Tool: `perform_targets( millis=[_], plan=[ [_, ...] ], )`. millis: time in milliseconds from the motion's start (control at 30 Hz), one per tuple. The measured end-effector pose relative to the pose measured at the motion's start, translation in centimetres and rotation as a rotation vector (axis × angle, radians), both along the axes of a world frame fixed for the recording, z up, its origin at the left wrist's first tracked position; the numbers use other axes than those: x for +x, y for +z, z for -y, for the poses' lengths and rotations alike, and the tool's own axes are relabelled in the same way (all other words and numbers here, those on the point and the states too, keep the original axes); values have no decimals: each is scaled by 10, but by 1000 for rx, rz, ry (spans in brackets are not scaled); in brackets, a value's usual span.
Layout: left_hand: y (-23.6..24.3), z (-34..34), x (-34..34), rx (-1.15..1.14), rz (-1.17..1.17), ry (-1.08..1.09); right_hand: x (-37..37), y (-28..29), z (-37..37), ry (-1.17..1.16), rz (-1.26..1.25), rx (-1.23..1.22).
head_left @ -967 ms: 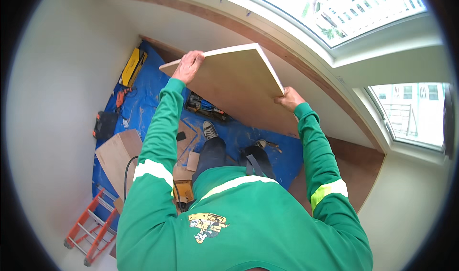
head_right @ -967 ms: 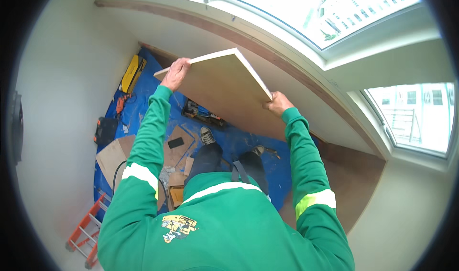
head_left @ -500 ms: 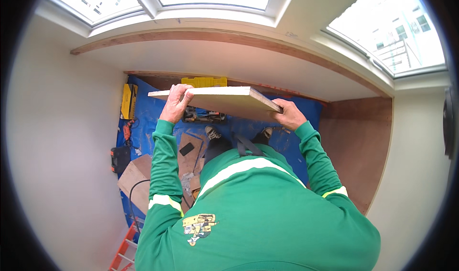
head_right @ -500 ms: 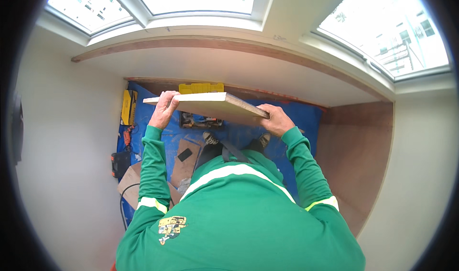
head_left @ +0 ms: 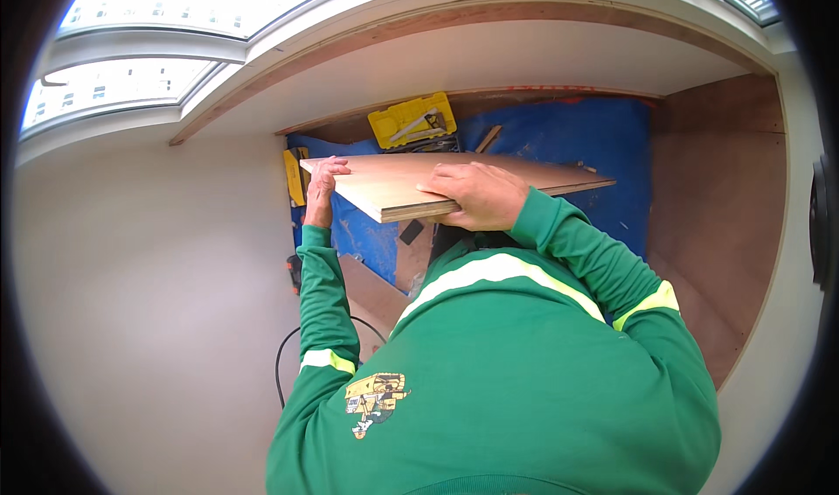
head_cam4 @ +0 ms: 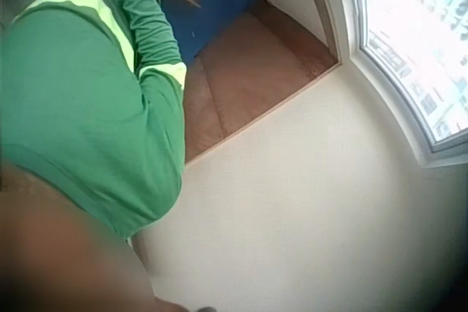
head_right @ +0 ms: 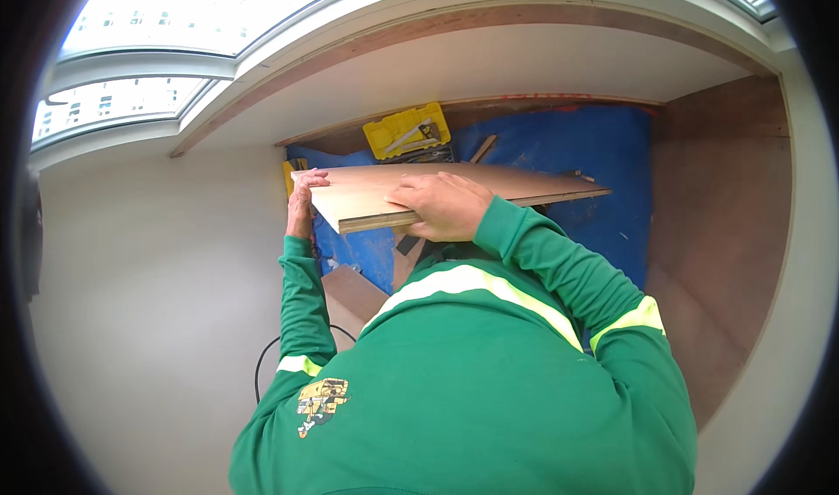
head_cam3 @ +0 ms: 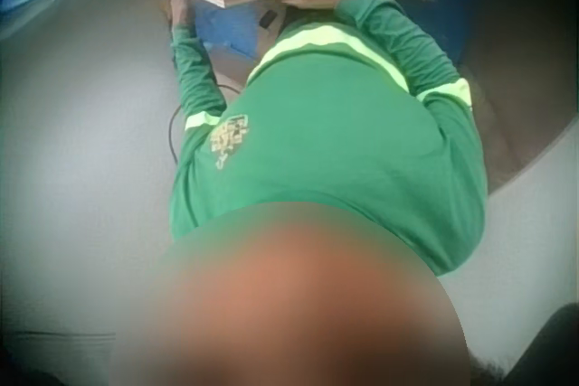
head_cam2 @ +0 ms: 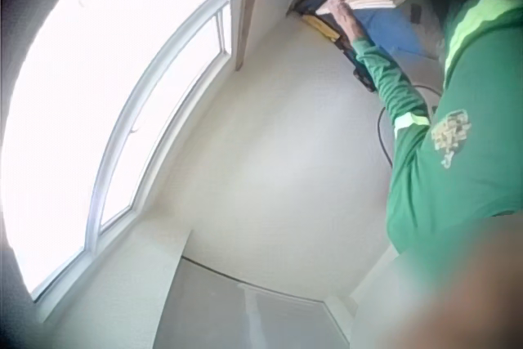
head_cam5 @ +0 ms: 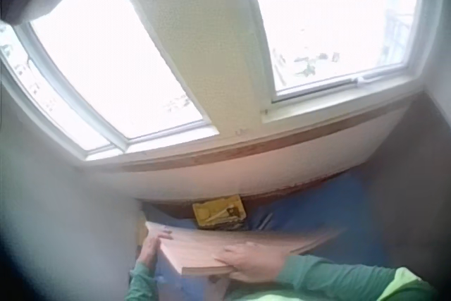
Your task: The person sits on a blue floor covering and uses a hand saw to cut a piece of plywood. After cutting, they stand, carry the cut piece across the room, and fit it into a curved wooden frame near a window.
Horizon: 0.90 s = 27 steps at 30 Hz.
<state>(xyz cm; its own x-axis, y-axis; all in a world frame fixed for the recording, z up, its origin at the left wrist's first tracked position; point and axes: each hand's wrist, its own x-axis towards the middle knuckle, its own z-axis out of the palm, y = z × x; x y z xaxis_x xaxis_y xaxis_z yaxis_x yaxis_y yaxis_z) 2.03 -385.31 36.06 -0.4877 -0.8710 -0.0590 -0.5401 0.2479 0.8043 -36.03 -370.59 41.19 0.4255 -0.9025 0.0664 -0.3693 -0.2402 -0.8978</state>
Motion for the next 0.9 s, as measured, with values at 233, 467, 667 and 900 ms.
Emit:
perform_targets(
  millis=[233,467,667,900],
  plan=[
    [-26,29,8,131,-58,162,11,-6,14,55,-84,-19],
    [-33,64,-7,41,-85,126,20,-10,25,-69,-115,-41],
    [-23,82,-44,-9,-64,142,11,-1,34,-208,-123,-31],
    [4,71,-91,-117,-46,-165,-19,38,12,-534,-81,-175]
  ],
)
